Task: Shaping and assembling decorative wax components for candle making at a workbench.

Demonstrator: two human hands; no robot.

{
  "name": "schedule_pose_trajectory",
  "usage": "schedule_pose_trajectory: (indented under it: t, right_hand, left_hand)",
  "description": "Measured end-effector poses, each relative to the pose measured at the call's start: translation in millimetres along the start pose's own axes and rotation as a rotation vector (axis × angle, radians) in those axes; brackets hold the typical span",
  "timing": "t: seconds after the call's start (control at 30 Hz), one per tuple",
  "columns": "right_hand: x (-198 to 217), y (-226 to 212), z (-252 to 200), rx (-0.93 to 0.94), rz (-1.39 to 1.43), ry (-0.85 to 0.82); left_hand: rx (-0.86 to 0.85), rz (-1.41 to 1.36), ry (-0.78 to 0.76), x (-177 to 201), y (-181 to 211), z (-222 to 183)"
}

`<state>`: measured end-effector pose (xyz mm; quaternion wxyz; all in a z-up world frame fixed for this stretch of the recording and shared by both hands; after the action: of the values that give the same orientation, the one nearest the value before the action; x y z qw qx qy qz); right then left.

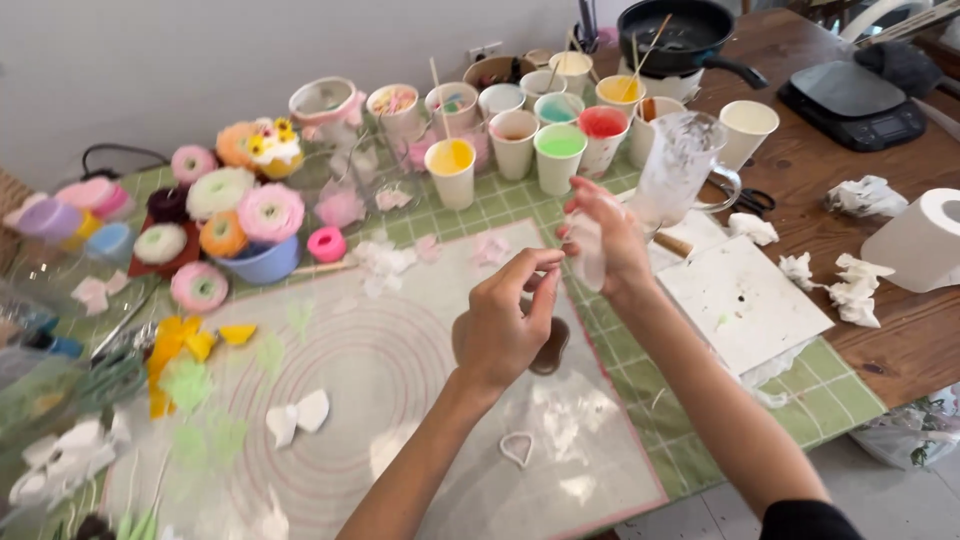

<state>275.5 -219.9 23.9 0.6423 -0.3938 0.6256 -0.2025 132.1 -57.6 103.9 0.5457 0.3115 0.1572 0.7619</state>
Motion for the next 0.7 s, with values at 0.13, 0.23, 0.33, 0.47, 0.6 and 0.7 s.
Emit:
schedule_pose_trajectory:
  t: [0.13,0.23,0.33,0.47,0.6,0.7]
  right_hand:
    - [-1,-87,25,0.084,-0.11,0.073]
    - [14,-160,52,0.215,-0.129,0.089]
    - [65,-229,99,0.37,-0.216,0.164]
    - [141,-297,173,0.378,-0.152,0.344]
    - [236,-338,260,0.529,-0.193,0.476]
    - [239,-326,277,0.334,-0.114,0.28]
  left_hand:
    - [-0.082,0.001,-0.085,-11,-18,28]
    - [-0.135,0.03,-0.147,-14,-31,49]
    - [-0.115,-0.002,-0.173,-15,-52,66]
    - [-0.099,0.007,-0.165,-19,-74,77]
    - [-0.155,0.055,-0.196,-21,-73,75]
    - [-0.183,0.024,-0.258,-18,-77,71]
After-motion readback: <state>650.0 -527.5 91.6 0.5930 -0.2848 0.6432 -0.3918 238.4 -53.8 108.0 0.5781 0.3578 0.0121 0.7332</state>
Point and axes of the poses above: each hand's wrist, its own z-axis towards the middle knuckle, its own x-axis out of the back of the hand, y = z × x, the point moved 3 cm from there along z, towards the middle knuckle, and after that the axes turned 12 degrees about -x, right-handed, at the moved point
